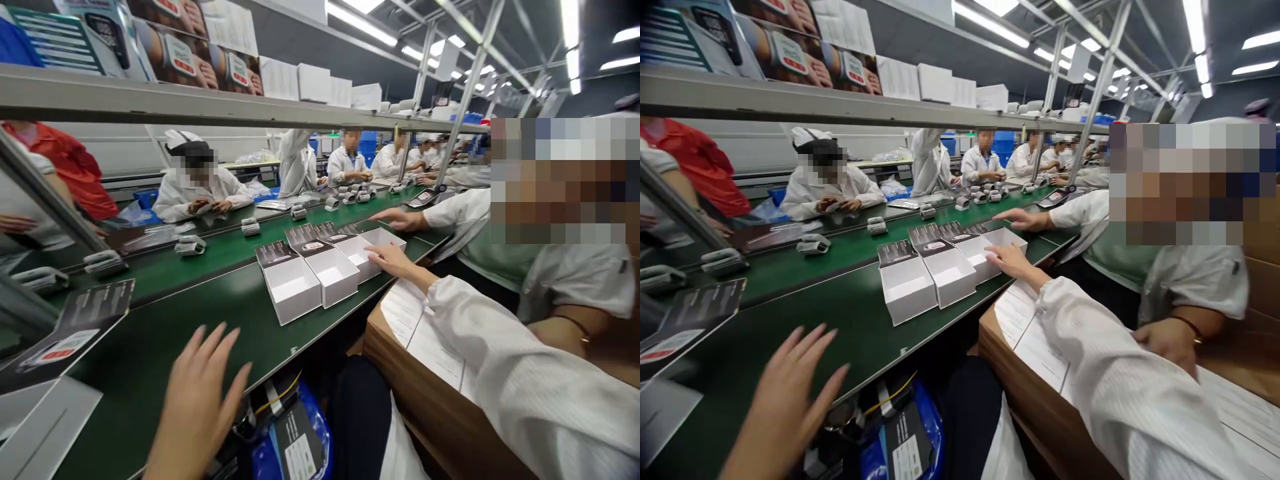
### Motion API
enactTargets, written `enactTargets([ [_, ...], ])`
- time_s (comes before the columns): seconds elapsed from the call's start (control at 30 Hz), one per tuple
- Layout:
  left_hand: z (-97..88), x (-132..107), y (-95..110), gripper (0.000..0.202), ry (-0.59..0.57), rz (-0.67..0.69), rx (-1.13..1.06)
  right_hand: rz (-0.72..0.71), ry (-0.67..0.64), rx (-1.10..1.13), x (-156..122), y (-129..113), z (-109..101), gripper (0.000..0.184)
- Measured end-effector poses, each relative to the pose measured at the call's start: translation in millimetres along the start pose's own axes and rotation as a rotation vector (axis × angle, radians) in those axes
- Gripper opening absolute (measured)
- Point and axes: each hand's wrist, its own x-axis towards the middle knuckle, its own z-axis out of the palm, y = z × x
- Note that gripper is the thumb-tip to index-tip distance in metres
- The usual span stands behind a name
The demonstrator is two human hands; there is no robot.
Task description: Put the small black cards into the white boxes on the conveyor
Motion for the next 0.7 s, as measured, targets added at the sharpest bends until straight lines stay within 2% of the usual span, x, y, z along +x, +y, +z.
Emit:
enactTargets([
  [0.07,13.4,27,10,0.053,-0.144,0.010,0.060,-0.091,-0.069,-0.011,2,-27,14,0.042],
  [0.13,23.3,48,19,0.058,-0.344,-0.037,0.136,-0.190,-0.130,-0.026,2,-55,19,0.047],
  [0.2,21.6,52,24,0.057,-0.480,-0.154,0.241,-0.304,-0.184,-0.071,-2,-84,18,0.047],
  [0.27,7.1,38,25,0.053,-0.518,-0.273,0.324,-0.413,-0.215,-0.125,-11,-113,18,0.043],
  [0.37,-27.0,-3,20,0.049,-0.481,-0.346,0.368,-0.507,-0.204,-0.142,-27,-157,22,0.039],
  [0.5,-67.1,-49,7,0.047,-0.386,-0.376,0.386,-0.547,-0.176,-0.145,-40,-208,25,0.039],
  [0.57,-79.4,-64,1,0.045,-0.320,-0.358,0.328,-0.532,-0.135,-0.144,-47,-228,24,0.038],
  [0.63,-85.3,-83,1,0.040,-0.206,-0.305,0.252,-0.486,-0.001,-0.097,-62,-244,23,0.039],
  [0.7,-83.4,-111,9,0.031,-0.114,-0.243,0.159,-0.478,0.133,0.007,-91,-259,29,0.034],
])
